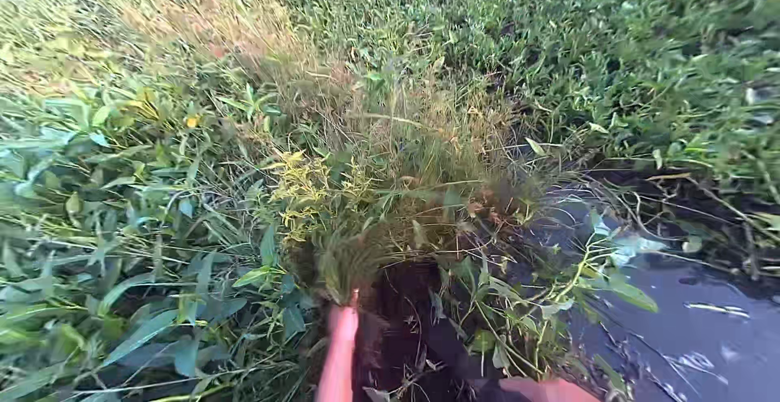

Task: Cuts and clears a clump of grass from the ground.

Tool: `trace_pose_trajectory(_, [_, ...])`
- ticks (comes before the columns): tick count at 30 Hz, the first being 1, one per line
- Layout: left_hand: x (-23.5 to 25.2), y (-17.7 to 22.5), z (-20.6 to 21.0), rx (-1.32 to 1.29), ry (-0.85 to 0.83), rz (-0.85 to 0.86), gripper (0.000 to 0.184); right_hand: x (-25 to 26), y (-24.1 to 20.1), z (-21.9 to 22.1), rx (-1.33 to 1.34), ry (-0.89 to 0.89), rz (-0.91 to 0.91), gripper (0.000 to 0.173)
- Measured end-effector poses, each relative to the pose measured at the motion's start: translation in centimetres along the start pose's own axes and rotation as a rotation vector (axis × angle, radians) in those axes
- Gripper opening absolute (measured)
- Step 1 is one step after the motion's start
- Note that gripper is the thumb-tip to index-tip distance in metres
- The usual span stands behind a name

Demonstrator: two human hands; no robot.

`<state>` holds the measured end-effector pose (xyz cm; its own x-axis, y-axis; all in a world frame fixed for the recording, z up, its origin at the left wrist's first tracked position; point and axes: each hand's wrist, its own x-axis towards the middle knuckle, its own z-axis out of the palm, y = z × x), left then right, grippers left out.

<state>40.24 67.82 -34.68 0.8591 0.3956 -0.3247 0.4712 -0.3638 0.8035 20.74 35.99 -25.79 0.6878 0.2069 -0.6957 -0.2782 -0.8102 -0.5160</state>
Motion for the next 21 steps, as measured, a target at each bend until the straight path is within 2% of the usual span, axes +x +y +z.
trace_pose_trajectory(3, [0.0, 5.9, -4.0, -0.048, 0.15, -0.004, 0.051, -4.2, -0.3, -5.3, -0.22, -0.089, -0.111, 0.052])
trace_pose_trajectory(6, [-0.8, 12.5, -6.9, -0.113, 0.23, 0.085, 0.048, -9.4, -1.1, -10.1, -0.391, -0.119, -0.062, 0.051])
trace_pose_trajectory(8, [-2.3, 17.3, -8.0, -0.17, 0.251, 0.164, 0.049, -12.4, -0.5, -12.0, -0.419, -0.066, -0.025, 0.055])
trace_pose_trajectory(11, [-5.2, 25.1, -8.4, -0.242, 0.283, 0.316, 0.049, -14.8, 2.6, -12.7, -0.301, 0.062, -0.034, 0.053])
trace_pose_trajectory(15, [-9.6, 37.0, -7.2, -0.315, 0.265, 0.462, 0.057, -14.9, 5.5, -12.7, -0.16, 0.155, -0.113, 0.051])
trace_pose_trajectory(18, [-14.7, 44.9, -4.2, -0.379, 0.222, 0.535, 0.062, -14.8, 6.1, -12.9, -0.125, 0.154, -0.195, 0.048])
trace_pose_trajectory(20, [-17.8, 47.9, -1.3, -0.389, 0.09, 0.665, 0.062, -15.9, 5.8, -12.9, -0.106, 0.159, -0.219, 0.045])
trace_pose_trajectory(21, [-18.7, 48.8, 0.5, -0.346, -0.062, 0.796, 0.058, -16.8, 5.4, -12.9, -0.118, 0.16, -0.195, 0.044])
